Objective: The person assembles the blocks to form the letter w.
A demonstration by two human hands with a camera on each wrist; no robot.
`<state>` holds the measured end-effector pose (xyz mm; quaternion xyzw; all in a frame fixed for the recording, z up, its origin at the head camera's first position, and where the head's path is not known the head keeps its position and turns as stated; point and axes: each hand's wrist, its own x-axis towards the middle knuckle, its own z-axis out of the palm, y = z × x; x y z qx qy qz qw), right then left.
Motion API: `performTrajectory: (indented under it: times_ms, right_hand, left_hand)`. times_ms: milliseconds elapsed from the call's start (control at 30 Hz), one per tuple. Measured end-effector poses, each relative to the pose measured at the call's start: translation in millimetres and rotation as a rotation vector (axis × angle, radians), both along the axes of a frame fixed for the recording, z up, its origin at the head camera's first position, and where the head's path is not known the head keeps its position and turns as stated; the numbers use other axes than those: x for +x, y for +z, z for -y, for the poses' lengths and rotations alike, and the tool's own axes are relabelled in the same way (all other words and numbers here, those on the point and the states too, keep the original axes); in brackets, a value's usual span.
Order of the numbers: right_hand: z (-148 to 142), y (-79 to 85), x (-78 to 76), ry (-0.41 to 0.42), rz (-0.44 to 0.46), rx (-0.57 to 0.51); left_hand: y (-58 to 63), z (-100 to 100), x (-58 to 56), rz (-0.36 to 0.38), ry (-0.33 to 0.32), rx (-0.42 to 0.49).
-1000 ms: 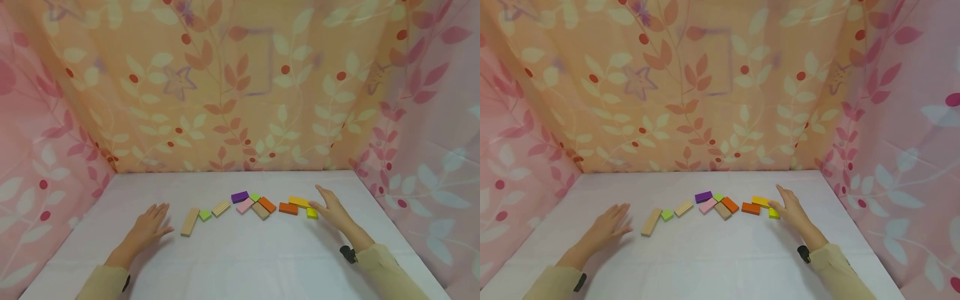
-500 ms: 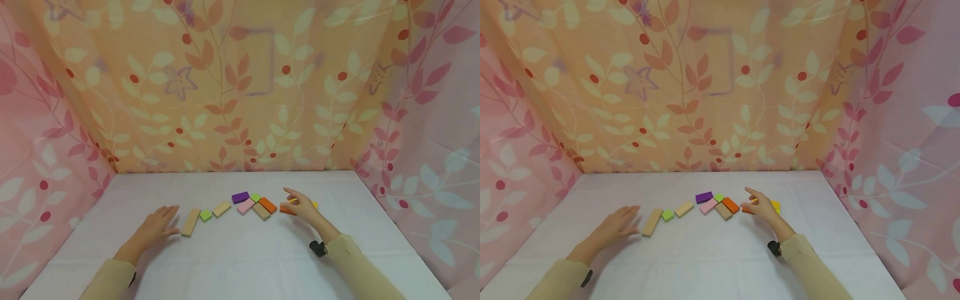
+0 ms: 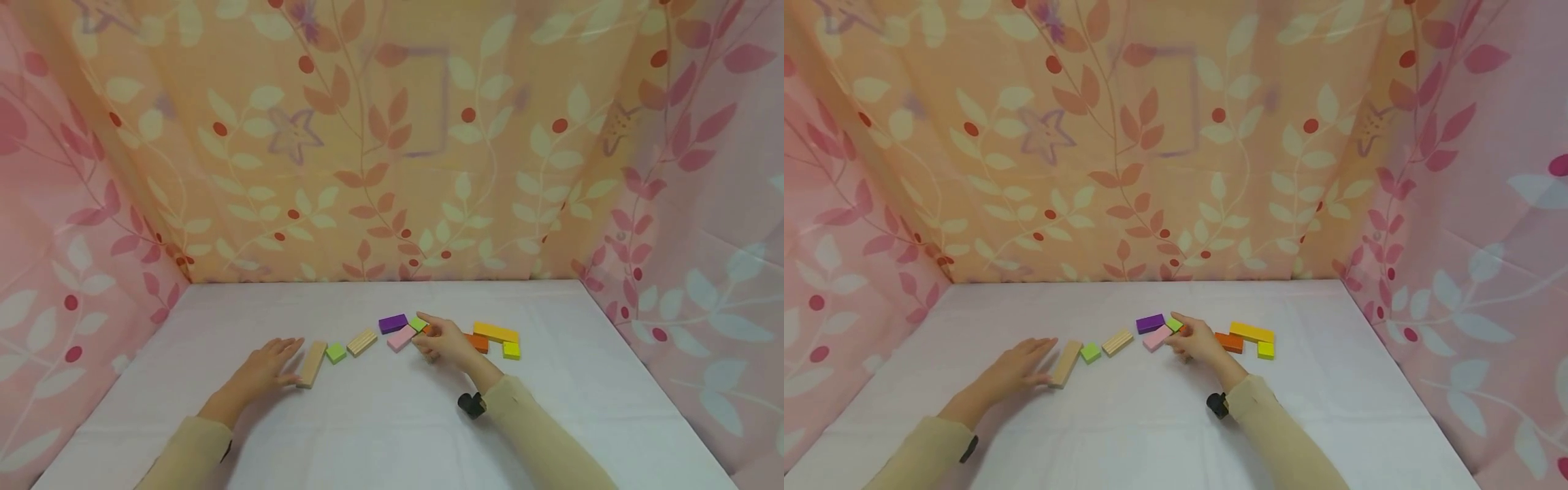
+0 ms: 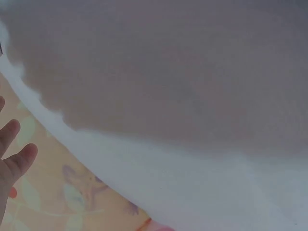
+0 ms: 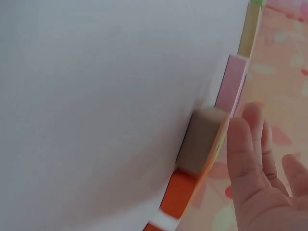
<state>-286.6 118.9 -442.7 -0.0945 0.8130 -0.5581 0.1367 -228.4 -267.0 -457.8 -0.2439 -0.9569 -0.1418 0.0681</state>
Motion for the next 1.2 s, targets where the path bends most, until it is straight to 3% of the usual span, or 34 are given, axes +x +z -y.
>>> performTrajectory:
  times_ms: [300, 567, 867, 1200]
  right_hand:
    - [53.4, -16.1, 0.0, 0.056, 0.020, -0.002]
    - [86.2, -14.1, 2.7, 0.094, 0.045, 0.040]
    - [103.0, -17.9, -7.3, 0.055, 0.076, 0.131]
    - [105.3, -11.3, -14.6, 0.082, 0.134, 0.200]
  left_hand:
    - [-0.2, -4.5, -8.6, 0.062, 0.005, -0.031]
    - [3.5, -8.0, -14.1, 0.129, -0.005, -0.022]
    - [-0.9, -6.1, -22.6, 0.189, -0.021, -0.054]
    - [-0.5, -7.8, -29.8, 0.241, -0.029, -0.047]
